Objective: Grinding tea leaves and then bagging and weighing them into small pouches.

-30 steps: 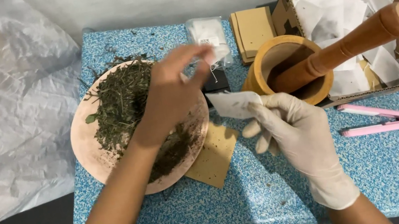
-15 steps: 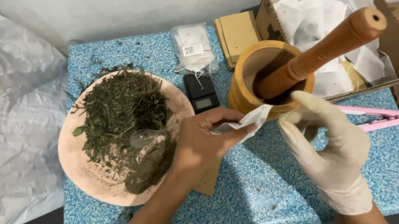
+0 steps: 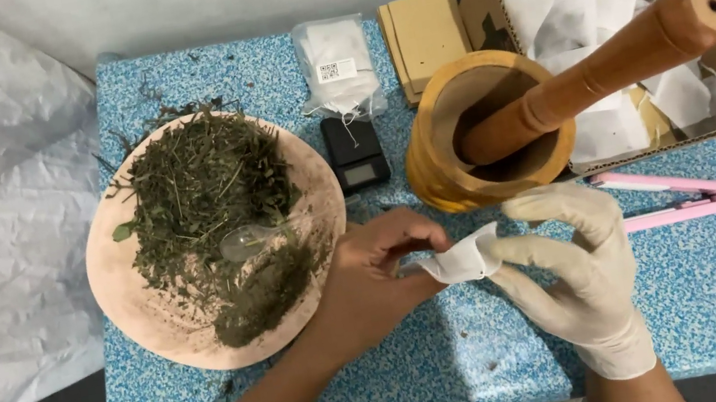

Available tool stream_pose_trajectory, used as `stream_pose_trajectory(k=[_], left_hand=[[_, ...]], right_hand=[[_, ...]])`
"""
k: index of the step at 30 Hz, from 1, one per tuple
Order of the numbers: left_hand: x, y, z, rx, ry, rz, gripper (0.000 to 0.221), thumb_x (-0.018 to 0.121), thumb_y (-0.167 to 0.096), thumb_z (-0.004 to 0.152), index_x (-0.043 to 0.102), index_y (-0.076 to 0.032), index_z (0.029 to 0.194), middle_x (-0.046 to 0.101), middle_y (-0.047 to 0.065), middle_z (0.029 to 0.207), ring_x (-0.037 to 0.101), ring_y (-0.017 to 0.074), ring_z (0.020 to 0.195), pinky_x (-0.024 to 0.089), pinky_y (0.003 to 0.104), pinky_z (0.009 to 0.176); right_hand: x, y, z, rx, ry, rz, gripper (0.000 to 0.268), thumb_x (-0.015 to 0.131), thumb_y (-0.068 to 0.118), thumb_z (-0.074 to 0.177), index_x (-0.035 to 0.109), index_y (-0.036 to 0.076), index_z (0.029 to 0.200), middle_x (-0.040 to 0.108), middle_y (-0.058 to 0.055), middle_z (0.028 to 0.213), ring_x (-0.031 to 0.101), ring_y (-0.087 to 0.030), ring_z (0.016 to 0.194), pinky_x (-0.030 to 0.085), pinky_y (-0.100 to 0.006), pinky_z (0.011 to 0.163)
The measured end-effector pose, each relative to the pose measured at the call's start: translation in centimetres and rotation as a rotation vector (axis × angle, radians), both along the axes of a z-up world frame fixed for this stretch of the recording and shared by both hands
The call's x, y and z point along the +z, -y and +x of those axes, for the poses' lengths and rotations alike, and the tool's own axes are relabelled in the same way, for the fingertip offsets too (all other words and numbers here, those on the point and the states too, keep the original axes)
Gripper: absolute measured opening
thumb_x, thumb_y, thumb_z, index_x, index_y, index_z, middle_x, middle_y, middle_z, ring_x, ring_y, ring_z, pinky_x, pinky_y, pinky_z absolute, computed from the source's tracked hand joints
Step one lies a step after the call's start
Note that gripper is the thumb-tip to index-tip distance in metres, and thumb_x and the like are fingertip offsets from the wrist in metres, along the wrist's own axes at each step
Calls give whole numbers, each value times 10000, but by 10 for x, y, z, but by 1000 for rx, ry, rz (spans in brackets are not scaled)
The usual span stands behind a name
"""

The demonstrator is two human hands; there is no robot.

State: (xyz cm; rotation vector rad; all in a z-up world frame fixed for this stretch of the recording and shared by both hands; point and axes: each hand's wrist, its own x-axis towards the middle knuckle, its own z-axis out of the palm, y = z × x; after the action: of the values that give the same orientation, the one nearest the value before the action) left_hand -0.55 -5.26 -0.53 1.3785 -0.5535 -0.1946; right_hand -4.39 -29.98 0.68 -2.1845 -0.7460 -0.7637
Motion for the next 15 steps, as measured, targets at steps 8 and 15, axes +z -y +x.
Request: stream_pose_trajectory(k=[8,15], left_hand=[[3,1,0,-8,-120,8,152,872,-54,954,800,-122,1069,805,30,1030,778,171,976,705,341,949],[2,0,-1,-31,-125,28,170,883,-19,943,801,-117,1055,815,26,1011,776,150,951,678,299,910]], right_hand=[[8,7,0,-4,179,-167,240,914,191,1022,741,155,1185,701,-52,1179,717,-227,807,553,-395,696],[15,4,2,-8,227,-313,144,842,260,1049,777,172,1142,780,2,1161,683,-212,817,487,-416,797]])
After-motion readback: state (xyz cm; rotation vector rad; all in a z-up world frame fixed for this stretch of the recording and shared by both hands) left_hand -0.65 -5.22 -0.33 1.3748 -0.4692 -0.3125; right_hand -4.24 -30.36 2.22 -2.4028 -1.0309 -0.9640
